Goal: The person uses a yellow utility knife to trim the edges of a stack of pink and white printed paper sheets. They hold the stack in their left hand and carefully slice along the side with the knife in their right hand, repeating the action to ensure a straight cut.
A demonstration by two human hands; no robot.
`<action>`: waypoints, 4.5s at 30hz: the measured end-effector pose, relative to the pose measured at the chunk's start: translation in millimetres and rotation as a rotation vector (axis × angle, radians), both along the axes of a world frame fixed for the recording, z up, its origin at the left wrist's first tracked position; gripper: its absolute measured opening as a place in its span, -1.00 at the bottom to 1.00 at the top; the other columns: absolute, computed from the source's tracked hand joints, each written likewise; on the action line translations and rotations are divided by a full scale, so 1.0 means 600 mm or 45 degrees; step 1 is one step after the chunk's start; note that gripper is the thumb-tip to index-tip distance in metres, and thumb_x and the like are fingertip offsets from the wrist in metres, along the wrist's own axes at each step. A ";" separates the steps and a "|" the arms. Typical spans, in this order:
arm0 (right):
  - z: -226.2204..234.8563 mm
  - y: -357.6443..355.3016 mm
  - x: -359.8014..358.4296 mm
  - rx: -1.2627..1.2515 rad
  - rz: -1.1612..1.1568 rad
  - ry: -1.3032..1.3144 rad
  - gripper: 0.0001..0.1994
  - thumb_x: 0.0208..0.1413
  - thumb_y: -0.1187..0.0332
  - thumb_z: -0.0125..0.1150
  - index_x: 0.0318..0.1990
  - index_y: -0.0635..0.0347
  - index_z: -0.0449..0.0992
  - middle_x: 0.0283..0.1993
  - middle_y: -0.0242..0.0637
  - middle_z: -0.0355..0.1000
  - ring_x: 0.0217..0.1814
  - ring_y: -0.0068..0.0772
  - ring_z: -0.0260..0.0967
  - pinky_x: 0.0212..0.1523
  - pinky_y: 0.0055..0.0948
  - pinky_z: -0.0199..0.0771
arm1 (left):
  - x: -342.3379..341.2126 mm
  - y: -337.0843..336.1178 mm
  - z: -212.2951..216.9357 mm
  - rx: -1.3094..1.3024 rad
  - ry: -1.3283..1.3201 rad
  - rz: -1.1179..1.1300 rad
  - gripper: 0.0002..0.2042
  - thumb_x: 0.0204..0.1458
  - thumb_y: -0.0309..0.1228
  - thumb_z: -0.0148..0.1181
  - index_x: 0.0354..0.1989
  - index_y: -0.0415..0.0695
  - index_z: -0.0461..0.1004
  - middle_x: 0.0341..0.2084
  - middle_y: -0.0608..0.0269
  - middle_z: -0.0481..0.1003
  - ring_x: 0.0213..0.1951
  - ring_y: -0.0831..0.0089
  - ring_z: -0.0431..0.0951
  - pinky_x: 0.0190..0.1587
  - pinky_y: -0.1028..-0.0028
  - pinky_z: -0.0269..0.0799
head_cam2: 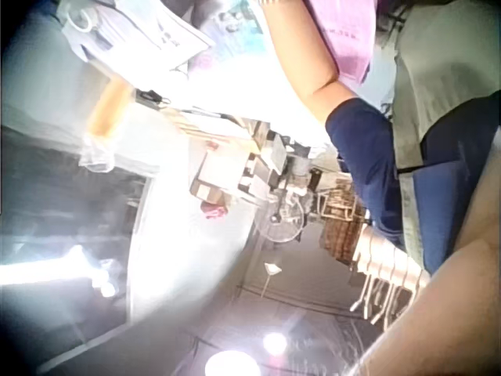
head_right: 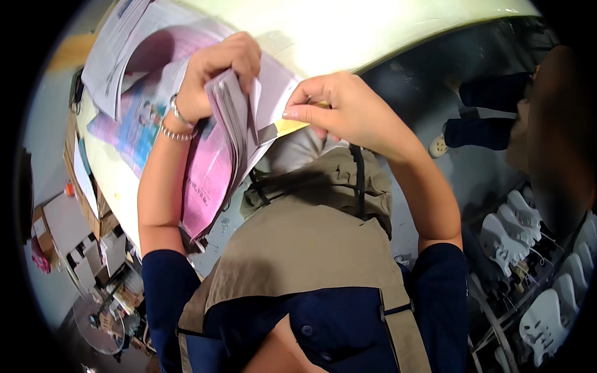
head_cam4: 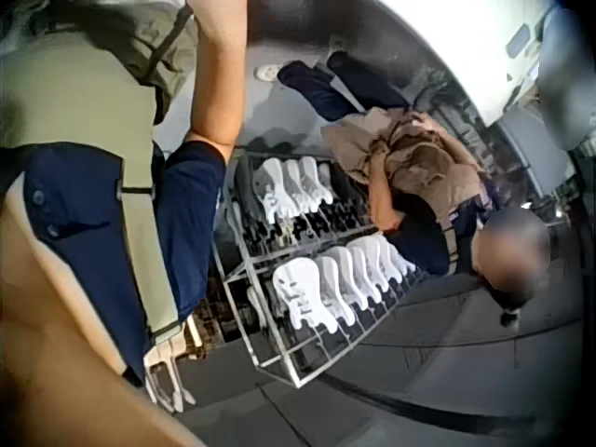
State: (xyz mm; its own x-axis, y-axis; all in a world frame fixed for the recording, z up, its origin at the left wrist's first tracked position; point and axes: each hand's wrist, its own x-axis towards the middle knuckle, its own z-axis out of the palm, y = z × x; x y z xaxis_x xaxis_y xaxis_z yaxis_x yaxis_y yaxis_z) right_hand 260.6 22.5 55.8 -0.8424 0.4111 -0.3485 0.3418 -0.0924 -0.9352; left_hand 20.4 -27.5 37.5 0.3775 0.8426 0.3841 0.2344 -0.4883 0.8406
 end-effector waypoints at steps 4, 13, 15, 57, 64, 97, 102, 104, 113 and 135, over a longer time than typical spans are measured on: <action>0.003 -0.059 -0.022 -0.164 0.063 0.006 -0.83 0.17 0.38 0.19 -0.31 0.36 0.54 -0.55 -0.38 0.42 -0.61 -0.69 0.30 -0.64 -0.63 0.27 | -0.014 0.010 -0.016 0.002 -0.172 0.016 -0.67 0.08 -0.20 0.17 -0.63 -0.10 0.33 -0.53 0.27 0.34 -0.36 0.37 0.34 -0.14 0.40 0.27; -0.024 -0.200 -0.083 -0.304 0.221 0.047 -0.82 0.19 0.35 0.19 -0.25 0.32 0.55 -0.61 -0.37 0.41 -0.67 -0.71 0.28 -0.65 -0.64 0.25 | -0.031 0.025 -0.047 -0.111 -0.802 -0.175 -0.58 0.09 0.02 0.17 -0.61 -0.06 0.37 -0.55 0.30 0.39 -0.27 0.36 0.45 0.02 0.34 0.34; -0.026 -0.232 -0.097 -0.355 0.268 0.071 -0.82 0.18 0.34 0.20 -0.25 0.31 0.55 -0.62 -0.37 0.41 -0.67 -0.71 0.28 -0.67 -0.62 0.25 | -0.030 0.017 -0.038 -0.155 -0.899 -0.206 -0.60 0.09 -0.01 0.18 -0.59 -0.06 0.37 -0.53 0.30 0.39 -0.26 0.36 0.45 0.02 0.34 0.35; -0.023 -0.089 0.065 0.297 -0.945 0.146 -0.91 0.14 0.47 0.23 -0.26 0.29 0.58 -0.54 -0.41 0.48 -0.61 -0.75 0.33 -0.65 -0.71 0.19 | 0.011 -0.018 0.018 0.424 0.677 0.115 -0.87 -0.21 -0.31 0.12 -0.61 -0.09 0.39 -0.18 0.23 0.62 -0.01 0.20 0.57 0.12 0.12 0.35; -0.024 -0.093 0.059 0.329 -0.923 0.176 -0.92 0.14 0.47 0.24 -0.25 0.26 0.59 -0.49 -0.39 0.50 -0.58 -0.72 0.35 -0.61 -0.70 0.23 | 0.033 -0.025 0.024 0.352 0.435 0.314 -0.77 -0.44 -0.66 -0.02 -0.52 -0.18 0.46 -0.49 0.21 0.48 -0.40 0.22 0.46 -0.26 0.33 0.37; -0.027 -0.093 0.058 0.405 -0.860 0.185 -0.91 0.13 0.52 0.21 -0.23 0.29 0.58 -0.40 -0.33 0.53 -0.56 -0.65 0.42 -0.58 -0.67 0.33 | 0.044 -0.018 0.029 0.697 0.779 0.258 -0.85 -0.51 -0.62 0.05 -0.63 -0.20 0.35 -0.30 0.19 0.63 -0.45 0.28 0.46 -0.43 0.42 0.33; -0.029 -0.094 0.057 0.394 -0.862 0.180 -0.91 0.13 0.52 0.21 -0.23 0.29 0.58 -0.41 -0.33 0.52 -0.56 -0.65 0.42 -0.58 -0.67 0.32 | 0.041 -0.019 0.028 0.722 0.787 0.250 -0.86 -0.49 -0.61 0.06 -0.63 -0.19 0.36 -0.33 0.19 0.63 -0.44 0.28 0.48 -0.44 0.42 0.34; -0.029 -0.093 0.055 0.394 -0.868 0.173 -0.91 0.13 0.51 0.21 -0.23 0.29 0.58 -0.41 -0.33 0.52 -0.56 -0.64 0.42 -0.58 -0.67 0.32 | 0.039 -0.018 0.028 0.736 0.782 0.241 -0.87 -0.48 -0.60 0.07 -0.63 -0.19 0.37 -0.35 0.20 0.62 -0.44 0.28 0.48 -0.44 0.42 0.34; 0.000 -0.029 0.071 0.418 -0.863 0.167 -0.86 0.16 0.42 0.21 -0.27 0.34 0.57 -0.51 -0.45 0.45 -0.56 -0.77 0.25 -0.55 -0.71 0.19 | 0.035 -0.011 0.020 0.602 0.664 0.181 -0.90 -0.40 -0.61 0.08 -0.61 -0.17 0.38 -0.40 0.22 0.58 -0.32 0.22 0.55 -0.30 0.34 0.41; -0.002 0.112 -0.008 0.231 0.181 -0.122 -0.80 0.15 0.22 0.19 -0.31 0.16 0.59 -0.71 -0.54 0.21 -0.68 -0.76 0.10 -0.67 -0.68 -0.01 | 0.040 -0.007 0.010 0.482 0.617 0.161 -0.78 -0.45 -0.72 -0.02 -0.56 -0.18 0.41 -0.39 0.21 0.55 -0.29 0.19 0.54 -0.27 0.32 0.41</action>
